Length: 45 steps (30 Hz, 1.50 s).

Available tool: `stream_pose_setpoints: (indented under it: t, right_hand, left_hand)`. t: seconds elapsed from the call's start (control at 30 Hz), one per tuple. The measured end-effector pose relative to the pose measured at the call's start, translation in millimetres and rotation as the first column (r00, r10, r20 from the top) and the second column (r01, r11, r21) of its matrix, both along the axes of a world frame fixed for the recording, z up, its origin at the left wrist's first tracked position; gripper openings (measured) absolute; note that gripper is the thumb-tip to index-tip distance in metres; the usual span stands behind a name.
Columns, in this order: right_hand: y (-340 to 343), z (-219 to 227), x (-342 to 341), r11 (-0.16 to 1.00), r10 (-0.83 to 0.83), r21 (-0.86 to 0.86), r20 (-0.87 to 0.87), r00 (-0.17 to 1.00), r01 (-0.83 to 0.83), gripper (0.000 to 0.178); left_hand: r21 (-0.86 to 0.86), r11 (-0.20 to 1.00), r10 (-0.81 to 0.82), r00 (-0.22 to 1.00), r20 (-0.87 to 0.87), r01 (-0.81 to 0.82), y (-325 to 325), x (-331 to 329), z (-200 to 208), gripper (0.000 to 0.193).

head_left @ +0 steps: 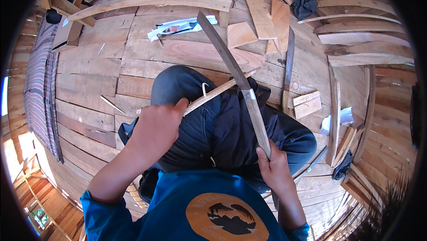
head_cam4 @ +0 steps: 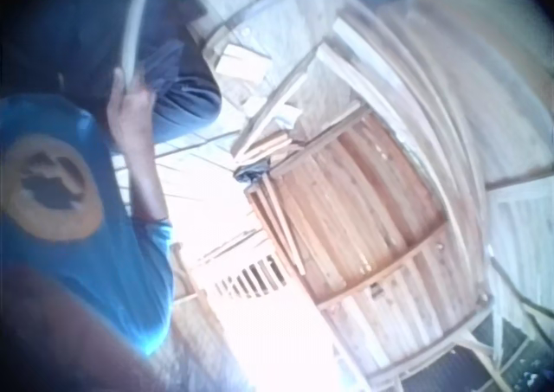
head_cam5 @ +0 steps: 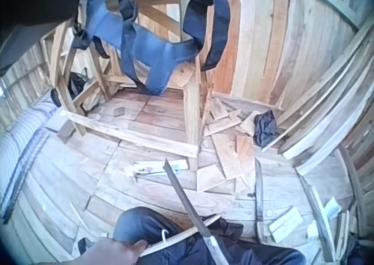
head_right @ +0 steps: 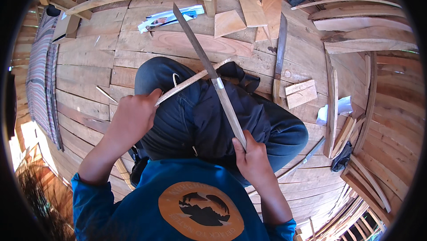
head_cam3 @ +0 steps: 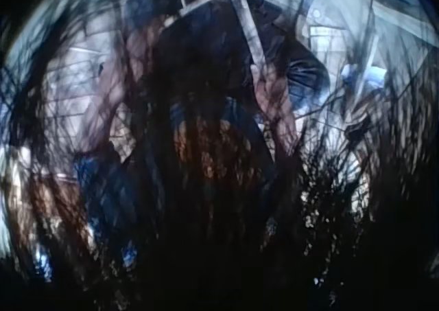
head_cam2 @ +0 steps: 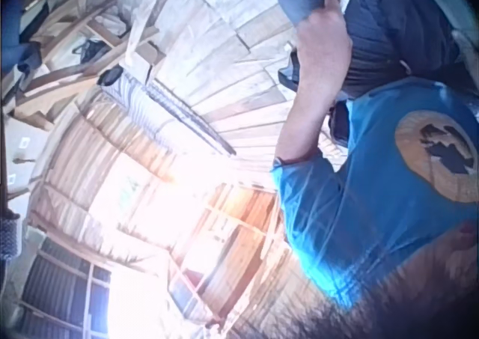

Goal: The person saws a piece of wood by hand using a long blade, then holds the wood to inspect the cut.

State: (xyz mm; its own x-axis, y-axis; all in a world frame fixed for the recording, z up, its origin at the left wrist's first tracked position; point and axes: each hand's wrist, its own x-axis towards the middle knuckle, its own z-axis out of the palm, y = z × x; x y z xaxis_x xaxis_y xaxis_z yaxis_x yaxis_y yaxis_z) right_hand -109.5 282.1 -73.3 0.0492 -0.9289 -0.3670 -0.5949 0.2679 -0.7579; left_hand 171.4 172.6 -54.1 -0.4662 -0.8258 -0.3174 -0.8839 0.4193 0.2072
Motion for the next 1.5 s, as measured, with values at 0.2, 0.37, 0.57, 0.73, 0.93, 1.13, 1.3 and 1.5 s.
stream_pose_setpoints:
  t: [0.2,0.37,0.57,0.73,0.93,1.13,1.3,1.5]
  right_hand:
    - [39,61,-28,0.972,-0.049,0.226,-0.085,0.995,0.068,0.019]
    - [42,54,-29,0.96,-0.076,0.266,-0.049,0.996,0.086,0.019]
    - [-2,28,-16,0.988,0.029,0.151,-0.062,0.998,-0.02,0.018]
    - [57,72,-36,0.955,-0.078,0.274,-0.121,0.99,0.109,0.017]
    - [0,-1,-3,0.995,-0.054,0.078,0.003,0.999,0.054,0.017]
    - [33,18,-15,0.989,-0.099,0.105,-0.022,0.995,0.101,0.018]
    - [35,9,-13,0.993,-0.083,0.087,-0.022,0.996,0.085,0.02]
    - [-24,4,-1,0.998,-0.003,0.055,-0.016,1.0,0.004,0.02]
  left_hand:
    - [-0.03,0.999,0.017,0.999,-0.047,-0.018,4,5,-1,0.034]
    - [-0.124,0.992,-0.022,0.999,0.039,0.026,12,-5,-6,0.031]
    - [-0.071,0.998,0.0,0.999,0.038,0.002,7,4,-8,0.033]
    - [-0.055,0.998,0.02,1.0,0.015,-0.019,6,3,-7,0.032]
    - [0.005,0.999,0.041,0.999,-0.019,-0.041,0,1,-5,0.034]
    - [0.065,0.995,0.082,0.99,-0.111,-0.075,-10,15,-5,0.034]
    - [0.116,0.989,0.097,0.995,-0.022,-0.094,-9,2,-2,0.034]
    - [0.065,0.996,0.063,0.995,-0.078,-0.058,-12,9,-7,0.034]
